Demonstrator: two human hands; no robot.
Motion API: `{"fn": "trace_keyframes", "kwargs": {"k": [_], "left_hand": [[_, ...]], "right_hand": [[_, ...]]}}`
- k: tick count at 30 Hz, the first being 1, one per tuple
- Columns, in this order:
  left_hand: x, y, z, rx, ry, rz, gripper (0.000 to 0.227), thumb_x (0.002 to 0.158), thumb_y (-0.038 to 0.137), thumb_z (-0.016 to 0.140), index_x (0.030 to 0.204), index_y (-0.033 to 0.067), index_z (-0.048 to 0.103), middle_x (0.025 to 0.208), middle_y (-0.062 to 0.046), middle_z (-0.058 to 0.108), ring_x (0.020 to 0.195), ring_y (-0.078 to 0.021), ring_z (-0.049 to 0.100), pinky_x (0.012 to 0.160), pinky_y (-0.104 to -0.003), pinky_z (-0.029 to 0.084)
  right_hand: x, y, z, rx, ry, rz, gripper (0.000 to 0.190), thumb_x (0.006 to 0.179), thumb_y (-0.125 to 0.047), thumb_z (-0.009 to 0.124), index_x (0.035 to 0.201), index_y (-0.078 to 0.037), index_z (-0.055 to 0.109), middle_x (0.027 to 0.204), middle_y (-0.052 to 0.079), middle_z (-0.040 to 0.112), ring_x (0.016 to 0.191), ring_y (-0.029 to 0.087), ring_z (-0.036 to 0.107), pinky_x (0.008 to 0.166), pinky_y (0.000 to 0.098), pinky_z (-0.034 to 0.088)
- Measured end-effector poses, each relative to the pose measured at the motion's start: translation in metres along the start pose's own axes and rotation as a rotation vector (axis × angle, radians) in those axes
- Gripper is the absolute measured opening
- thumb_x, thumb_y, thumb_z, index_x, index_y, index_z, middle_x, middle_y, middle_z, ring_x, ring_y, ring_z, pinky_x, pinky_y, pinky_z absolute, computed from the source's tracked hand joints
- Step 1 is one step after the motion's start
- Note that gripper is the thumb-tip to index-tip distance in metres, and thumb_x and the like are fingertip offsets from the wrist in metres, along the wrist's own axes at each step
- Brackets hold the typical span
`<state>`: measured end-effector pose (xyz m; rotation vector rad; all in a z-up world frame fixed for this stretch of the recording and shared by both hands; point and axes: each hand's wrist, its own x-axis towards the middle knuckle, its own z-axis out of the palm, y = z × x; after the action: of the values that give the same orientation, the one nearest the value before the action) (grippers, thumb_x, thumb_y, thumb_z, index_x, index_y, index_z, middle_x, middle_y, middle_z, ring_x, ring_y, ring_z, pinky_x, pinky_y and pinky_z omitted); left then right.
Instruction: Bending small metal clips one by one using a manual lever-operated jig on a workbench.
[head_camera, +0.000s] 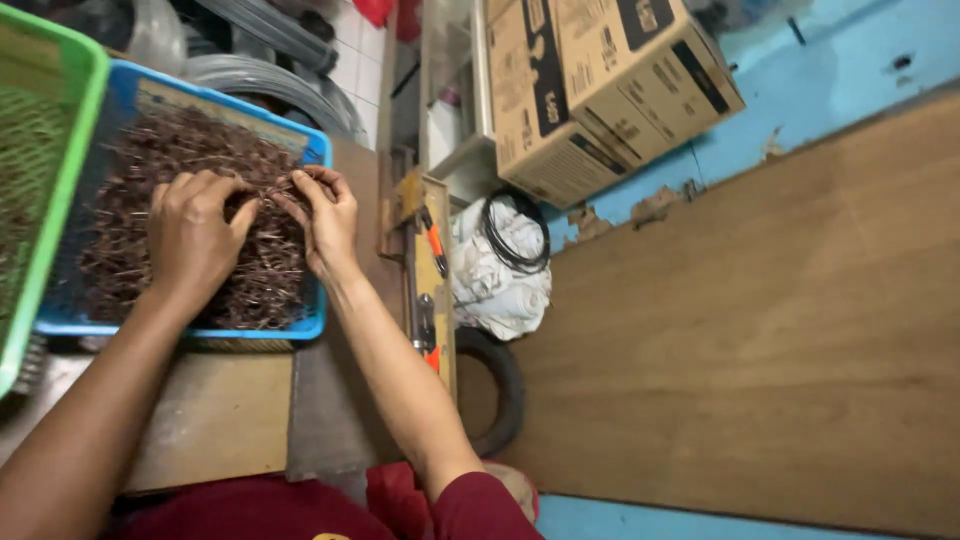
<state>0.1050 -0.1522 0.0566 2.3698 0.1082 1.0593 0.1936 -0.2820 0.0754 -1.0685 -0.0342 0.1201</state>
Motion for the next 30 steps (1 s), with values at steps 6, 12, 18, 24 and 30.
{"fn": "trace_keyframes", "kwargs": {"k": [6, 12, 18, 24, 30], "left_hand": [[0.0, 0.054, 0.023, -0.069, -0.125, 0.084, 0.008, 0.1, 0.019, 0.077, 0.103, 0.0117, 0.073, 0.101, -0.008, 0.069, 0.095, -0.0364, 0.061, 0.083, -0.049, 0.043], [-0.001, 0.095, 0.047, -0.024, -0.132, 0.191, 0.01, 0.102, 0.017, 0.083, 0.108, 0.0131, 0.077, 0.097, -0.008, 0.065, 0.098, -0.0322, 0.061, 0.086, -0.044, 0.046], [-0.014, 0.1, 0.08, -0.045, -0.15, 0.173, 0.006, 0.111, 0.016, 0.081, 0.11, 0.0105, 0.079, 0.099, -0.007, 0.067, 0.096, -0.031, 0.06, 0.085, -0.042, 0.045], [-0.024, 0.098, 0.102, 0.062, -0.196, 0.184, 0.015, 0.111, 0.021, 0.079, 0.103, 0.0096, 0.073, 0.099, -0.008, 0.062, 0.098, -0.0315, 0.059, 0.081, -0.043, 0.043], [-0.029, 0.101, 0.117, 0.123, -0.19, 0.219, 0.013, 0.113, 0.022, 0.076, 0.107, 0.0104, 0.078, 0.1, -0.007, 0.068, 0.097, -0.0298, 0.061, 0.079, -0.04, 0.048]], "right_hand": [[-0.007, -0.029, -0.069, 0.055, 0.066, -0.019, 0.016, 0.095, -0.001, 0.071, 0.106, -0.001, 0.06, 0.093, 0.013, 0.067, 0.084, 0.024, 0.072, 0.082, 0.043, 0.066], [-0.029, -0.067, -0.144, -0.499, 0.215, -0.15, 0.039, 0.089, -0.025, 0.076, 0.121, -0.006, 0.064, 0.107, 0.011, 0.069, 0.101, 0.014, 0.066, 0.087, 0.0266, 0.057], [-0.095, -0.117, -0.183, -1.293, 0.169, -0.288, 0.038, 0.091, -0.027, 0.071, 0.123, -0.01, 0.06, 0.121, 0.012, 0.062, 0.111, 0.025, 0.066, 0.096, 0.0359, 0.053], [-0.116, -0.099, -0.2, -0.725, 0.155, 0.429, 0.064, 0.089, -0.031, 0.072, 0.137, -0.004, 0.038, 0.097, 0.013, 0.064, 0.062, 0.015, 0.06, 0.047, 0.03, 0.052], [-0.109, -0.07, -0.23, -0.54, 0.051, 0.543, 0.017, 0.098, -0.025, 0.061, 0.107, -0.016, 0.05, 0.063, -0.002, 0.041, 0.044, 0.006, 0.035, 0.037, 0.0225, 0.028]]}}
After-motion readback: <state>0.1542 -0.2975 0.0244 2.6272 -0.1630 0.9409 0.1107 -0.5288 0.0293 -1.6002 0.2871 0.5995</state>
